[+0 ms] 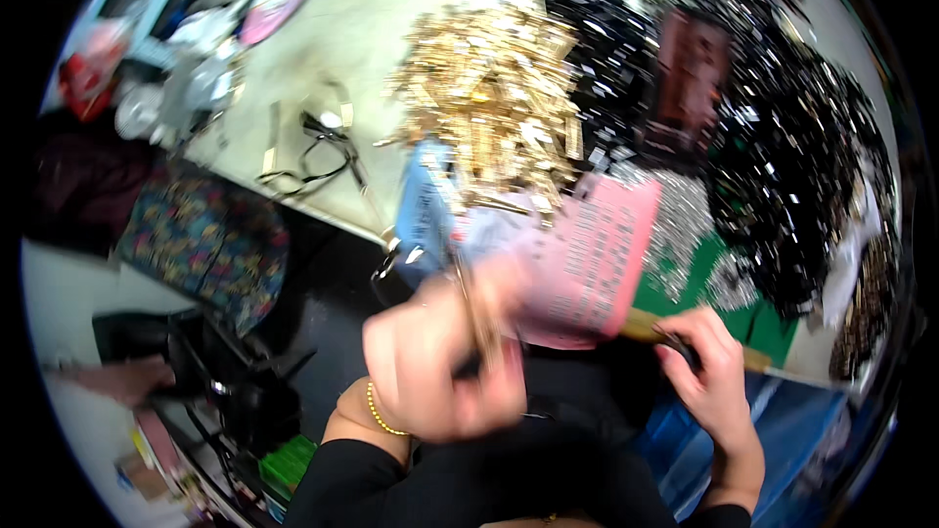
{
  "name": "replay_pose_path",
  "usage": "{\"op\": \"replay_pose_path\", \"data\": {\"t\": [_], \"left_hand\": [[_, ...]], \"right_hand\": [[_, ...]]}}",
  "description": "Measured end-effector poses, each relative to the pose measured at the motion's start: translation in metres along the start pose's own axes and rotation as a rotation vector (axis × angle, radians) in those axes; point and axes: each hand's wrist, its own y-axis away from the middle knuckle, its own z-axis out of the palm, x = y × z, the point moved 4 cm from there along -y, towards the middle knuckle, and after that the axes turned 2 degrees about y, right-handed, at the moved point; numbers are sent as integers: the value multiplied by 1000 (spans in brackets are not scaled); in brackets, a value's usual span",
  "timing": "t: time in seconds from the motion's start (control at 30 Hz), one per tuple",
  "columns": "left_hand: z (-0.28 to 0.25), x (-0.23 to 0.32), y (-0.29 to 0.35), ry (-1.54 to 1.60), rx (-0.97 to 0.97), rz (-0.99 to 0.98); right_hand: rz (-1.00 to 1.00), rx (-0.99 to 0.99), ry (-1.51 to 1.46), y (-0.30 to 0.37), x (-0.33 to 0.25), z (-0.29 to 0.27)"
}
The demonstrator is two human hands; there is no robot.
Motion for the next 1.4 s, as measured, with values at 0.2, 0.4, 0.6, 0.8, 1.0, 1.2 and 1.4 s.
{"op": "replay_pose_path", "data": {"t": [0.2,0.4,0.6,0.8,1.0,1.2,1.4], "left_hand": [[-41,-109,-40,-753,273,-268],[-80,-200,-66,-791,325,-34],[-53,-169,-91,-618,255,179],[-13,-143,-82,-752,68,172],[-62,-169,-67,-806,89,412],[-144,-228,-59,-564,-153,-56],[-127,-228,-82,-900,-26,174]], "right_hand": [[146,94,-42,10,12,0],[351,244,-67,35,33,-24],[396,423,0,57,58,-45],[426,484,37,71,63,-65],[439,522,22,95,82,-73],[397,445,324,65,78,-61],[457,357,428,61,79,-51]]}}
